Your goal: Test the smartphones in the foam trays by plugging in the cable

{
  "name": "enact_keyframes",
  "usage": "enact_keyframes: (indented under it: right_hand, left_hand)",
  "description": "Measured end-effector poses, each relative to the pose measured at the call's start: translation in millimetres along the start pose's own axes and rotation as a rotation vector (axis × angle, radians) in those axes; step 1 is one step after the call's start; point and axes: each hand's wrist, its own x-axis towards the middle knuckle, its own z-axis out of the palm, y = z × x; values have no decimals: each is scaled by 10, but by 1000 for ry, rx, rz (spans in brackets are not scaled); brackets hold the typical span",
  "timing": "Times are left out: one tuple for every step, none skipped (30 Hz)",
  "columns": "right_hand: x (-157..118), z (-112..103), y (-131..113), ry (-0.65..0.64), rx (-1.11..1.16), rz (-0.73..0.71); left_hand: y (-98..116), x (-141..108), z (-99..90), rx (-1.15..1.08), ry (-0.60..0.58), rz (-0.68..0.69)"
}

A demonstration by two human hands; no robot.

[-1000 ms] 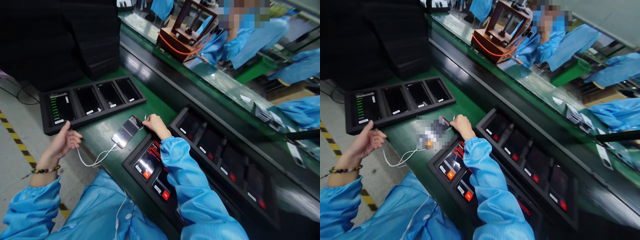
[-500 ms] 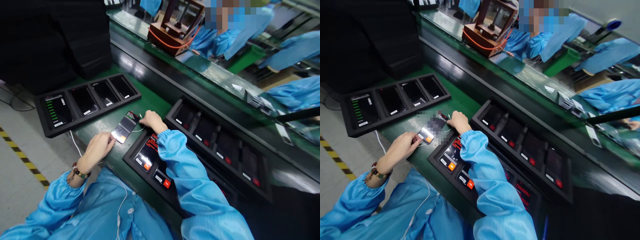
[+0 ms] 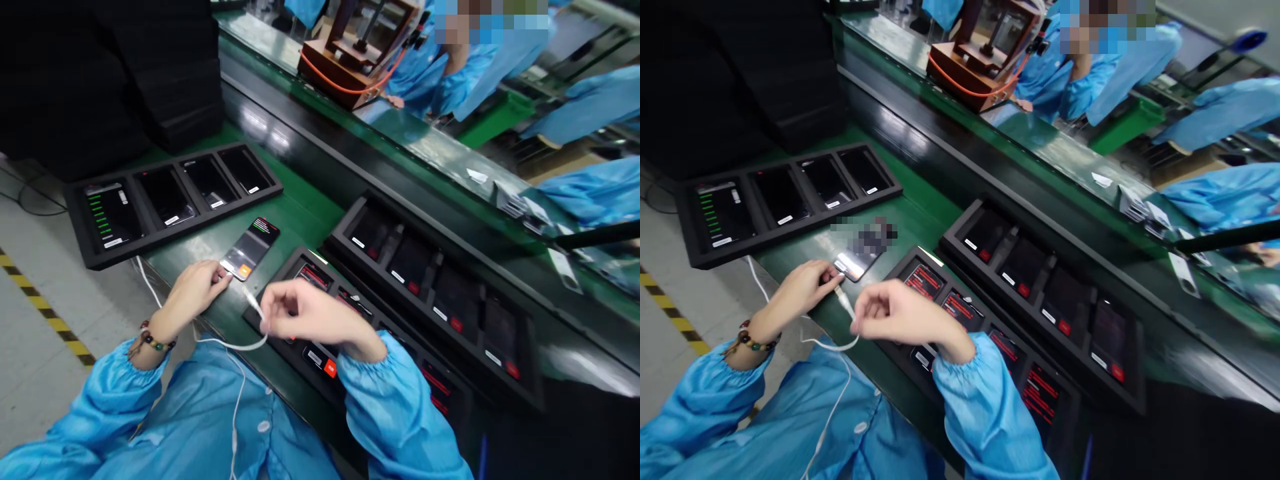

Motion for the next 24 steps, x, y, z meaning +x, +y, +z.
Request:
enact_keyframes:
  right_hand:
    - [-10,93,-7,-89,65,4]
    - [11,178,-8,-113,90,7]
    - [65,257,-4,-84,92,4]
    - [147,329,5,-17,87,-7]
    - [253,396,16,55,81,-23]
    - [375,460,26,111,69,-46]
    - [506,523,32,148,46,-76]
    - [637,586,31,165,8,-109]
    - [764,649,21,163,-48,-143]
    - [881,714,4,147,-116,-172]
    - [986,779,-20,125,-187,-193]
    - [1078,843,-46,99,-251,-203]
    - [1156,903,-72,59,-313,-204]
    - [1222,956,-93,6,-378,-199]
    - [1278,997,-106,-44,-451,-190]
    - [1325,1020,-110,-75,-530,-181]
    - [1367,1020,-104,-78,-612,-182]
    - [1406,991,-88,-47,-687,-197]
    - [1447,929,-63,15,-743,-226]
    - [1490,831,-31,94,-772,-263]
    - [1539,699,3,176,-779,-304]
    - [1594,536,38,254,-769,-345]
    - [1656,347,68,335,-751,-378]
    - [1725,141,91,425,-742,-405]
  left_hand:
    - [28,-34,-5,-68,16,0]
    - [56,-82,-18,-173,32,-7]
    - [83,-143,-40,-316,34,-11]
    - [109,-213,-69,-480,13,-3]
    - [131,-288,-102,-634,-20,18]
    - [150,-363,-136,-749,-41,46]
    - [161,-433,-171,-810,-30,65]
    - [162,-494,-206,-825,16,63]
    - [149,-546,-243,-812,87,37]
    - [118,-588,-282,-789,162,-3]
    - [68,-623,-324,-770,224,-45]
    - [-4,-654,-371,-757,255,-77]
    - [-96,-685,-420,-740,257,-100]
    - [-205,-718,-468,-714,241,-119]
    - [-325,-755,-512,-679,211,-140]
    - [-449,-796,-548,-632,180,-166]
    - [-571,-841,-573,-567,157,-201]
    - [-684,-887,-586,-492,151,-245]
    - [-782,-930,-588,-421,170,-292]
    - [-864,-968,-581,-367,205,-335]
    - [-930,-997,-570,-339,250,-363]
    - [-983,-1012,-561,-341,303,-371]
    - [-1029,-1009,-558,-362,367,-360]
    - [-1075,-986,-566,-379,449,-337]
